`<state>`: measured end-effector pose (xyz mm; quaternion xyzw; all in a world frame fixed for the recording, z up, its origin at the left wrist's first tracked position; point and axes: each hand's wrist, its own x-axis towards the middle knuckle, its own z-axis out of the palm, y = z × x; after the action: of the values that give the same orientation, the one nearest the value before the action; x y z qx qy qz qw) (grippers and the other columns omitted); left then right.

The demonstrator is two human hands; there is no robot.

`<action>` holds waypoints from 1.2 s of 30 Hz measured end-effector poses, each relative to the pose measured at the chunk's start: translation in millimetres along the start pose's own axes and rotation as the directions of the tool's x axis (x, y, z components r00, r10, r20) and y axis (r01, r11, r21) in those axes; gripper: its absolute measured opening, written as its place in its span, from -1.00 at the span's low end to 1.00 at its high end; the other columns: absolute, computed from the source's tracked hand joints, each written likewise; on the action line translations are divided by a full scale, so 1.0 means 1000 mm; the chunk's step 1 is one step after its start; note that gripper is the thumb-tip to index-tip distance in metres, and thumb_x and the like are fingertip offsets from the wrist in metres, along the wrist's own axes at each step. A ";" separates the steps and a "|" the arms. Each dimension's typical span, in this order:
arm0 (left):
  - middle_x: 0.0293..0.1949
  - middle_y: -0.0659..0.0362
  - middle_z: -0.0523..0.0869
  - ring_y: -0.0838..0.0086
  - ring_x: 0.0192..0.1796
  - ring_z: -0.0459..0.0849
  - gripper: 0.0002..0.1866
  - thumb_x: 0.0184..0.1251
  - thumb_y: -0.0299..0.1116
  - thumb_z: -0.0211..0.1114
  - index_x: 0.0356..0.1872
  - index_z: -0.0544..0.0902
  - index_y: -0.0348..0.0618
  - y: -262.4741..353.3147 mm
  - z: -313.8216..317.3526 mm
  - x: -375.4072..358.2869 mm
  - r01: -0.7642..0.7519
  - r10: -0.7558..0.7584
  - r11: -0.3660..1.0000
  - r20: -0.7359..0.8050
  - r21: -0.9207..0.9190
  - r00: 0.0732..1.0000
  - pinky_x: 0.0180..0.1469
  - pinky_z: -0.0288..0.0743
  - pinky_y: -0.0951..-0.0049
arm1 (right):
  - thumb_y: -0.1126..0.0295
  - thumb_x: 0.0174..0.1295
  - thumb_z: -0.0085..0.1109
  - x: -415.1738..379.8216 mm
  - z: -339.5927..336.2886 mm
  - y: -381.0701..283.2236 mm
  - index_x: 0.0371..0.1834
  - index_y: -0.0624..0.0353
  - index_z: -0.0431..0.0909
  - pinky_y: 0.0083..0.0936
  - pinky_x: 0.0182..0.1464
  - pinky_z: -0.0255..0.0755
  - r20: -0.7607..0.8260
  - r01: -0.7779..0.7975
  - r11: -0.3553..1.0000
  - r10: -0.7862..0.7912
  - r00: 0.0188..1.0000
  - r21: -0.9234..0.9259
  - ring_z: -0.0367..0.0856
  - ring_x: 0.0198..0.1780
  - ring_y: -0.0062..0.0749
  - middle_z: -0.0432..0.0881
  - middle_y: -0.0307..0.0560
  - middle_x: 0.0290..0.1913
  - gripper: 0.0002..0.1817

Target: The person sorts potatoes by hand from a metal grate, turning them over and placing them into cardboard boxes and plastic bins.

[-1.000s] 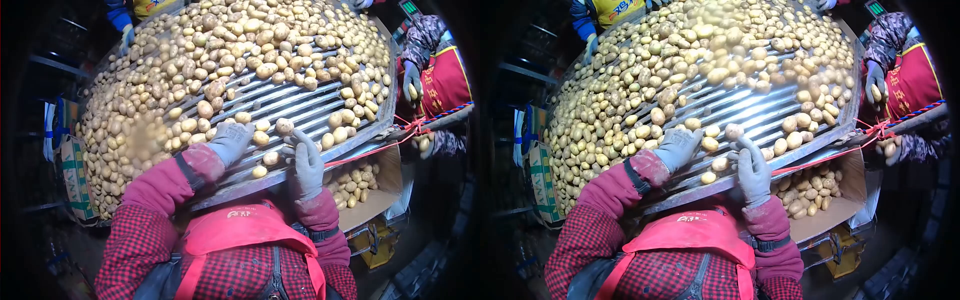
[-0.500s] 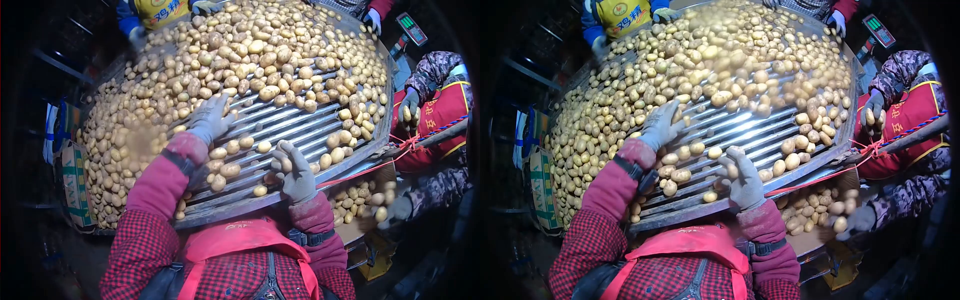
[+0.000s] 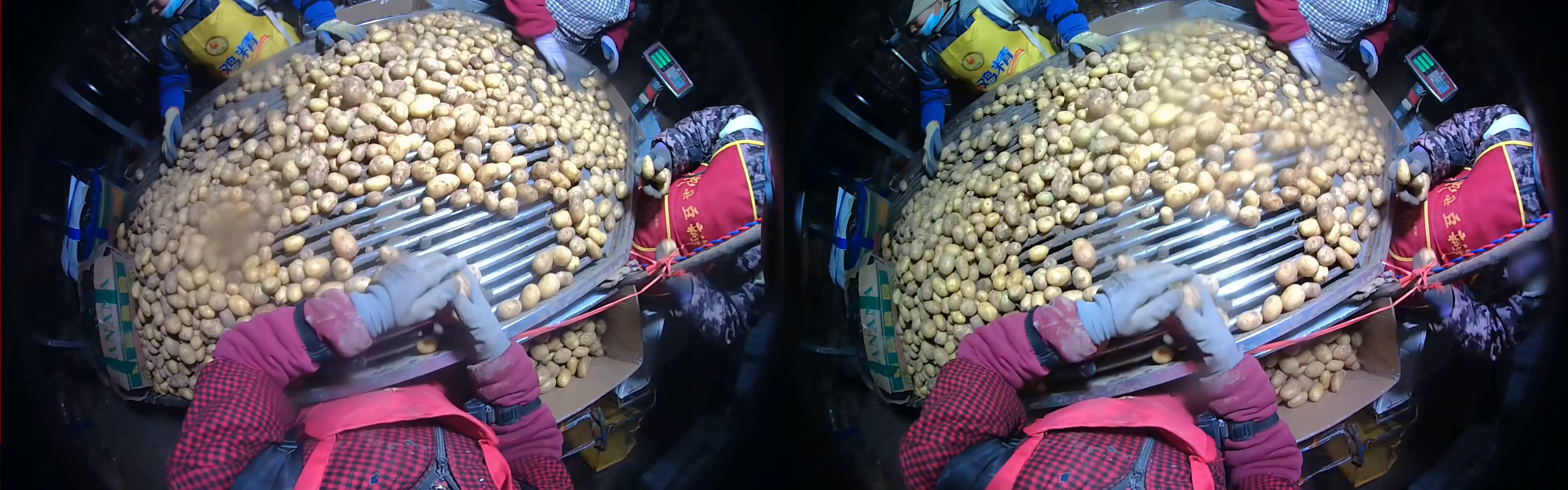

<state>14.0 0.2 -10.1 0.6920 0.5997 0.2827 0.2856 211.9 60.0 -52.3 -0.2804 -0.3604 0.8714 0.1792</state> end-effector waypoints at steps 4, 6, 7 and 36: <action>0.42 -0.20 0.59 -0.11 0.48 0.55 -0.24 0.43 0.11 0.41 0.52 0.50 -0.10 -0.034 -0.070 0.038 0.116 -0.034 0.943 -0.254 0.313 0.966 0.50 0.44 0.02 | -0.02 0.57 0.23 -0.011 0.000 0.001 0.68 0.00 0.24 -0.58 -0.20 0.61 0.009 0.006 0.967 -0.009 1.000 0.253 0.71 -0.02 -0.39 0.63 -0.05 0.29 -0.26; 0.51 -0.18 0.50 -0.15 0.53 0.49 -0.16 0.33 0.19 0.46 0.53 0.50 -0.03 -0.099 -0.117 0.074 0.363 -0.114 0.800 -0.474 0.478 0.873 0.56 0.34 -0.09 | -0.05 0.57 0.20 -0.008 -0.004 0.000 0.66 -0.01 0.26 -0.59 -0.30 0.56 0.018 -0.042 0.934 0.038 0.999 0.356 0.71 -0.16 -0.35 0.70 0.05 0.25 -0.29; 0.52 -0.16 0.47 -0.17 0.52 0.48 -0.14 0.29 0.23 0.47 0.53 0.52 0.02 -0.150 -0.127 0.084 0.455 0.018 0.636 -0.601 0.624 0.799 0.58 0.29 -0.16 | -0.07 0.52 0.30 -0.006 -0.004 -0.004 0.64 0.01 0.27 -0.58 -0.29 0.61 0.020 -0.055 0.926 0.051 0.999 0.373 0.77 -0.16 -0.32 0.72 0.03 0.21 -0.24; 0.26 -0.05 0.68 -0.09 0.31 0.56 -0.51 0.29 -0.05 0.56 0.11 0.76 -0.15 -0.102 -0.006 0.038 0.021 0.058 0.715 -0.089 0.699 0.994 0.38 0.47 -0.02 | -0.32 0.52 0.10 -0.109 -0.014 -0.008 0.30 0.07 0.64 -0.60 -0.39 0.49 -0.401 0.403 0.844 -0.251 0.881 0.355 0.64 -0.35 -0.62 0.77 -0.25 -0.14 -0.32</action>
<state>-53.8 50.0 -78.9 0.7388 0.6691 0.0741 -0.0317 306.4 16.9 -15.4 -0.3132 -0.1667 0.8229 0.4437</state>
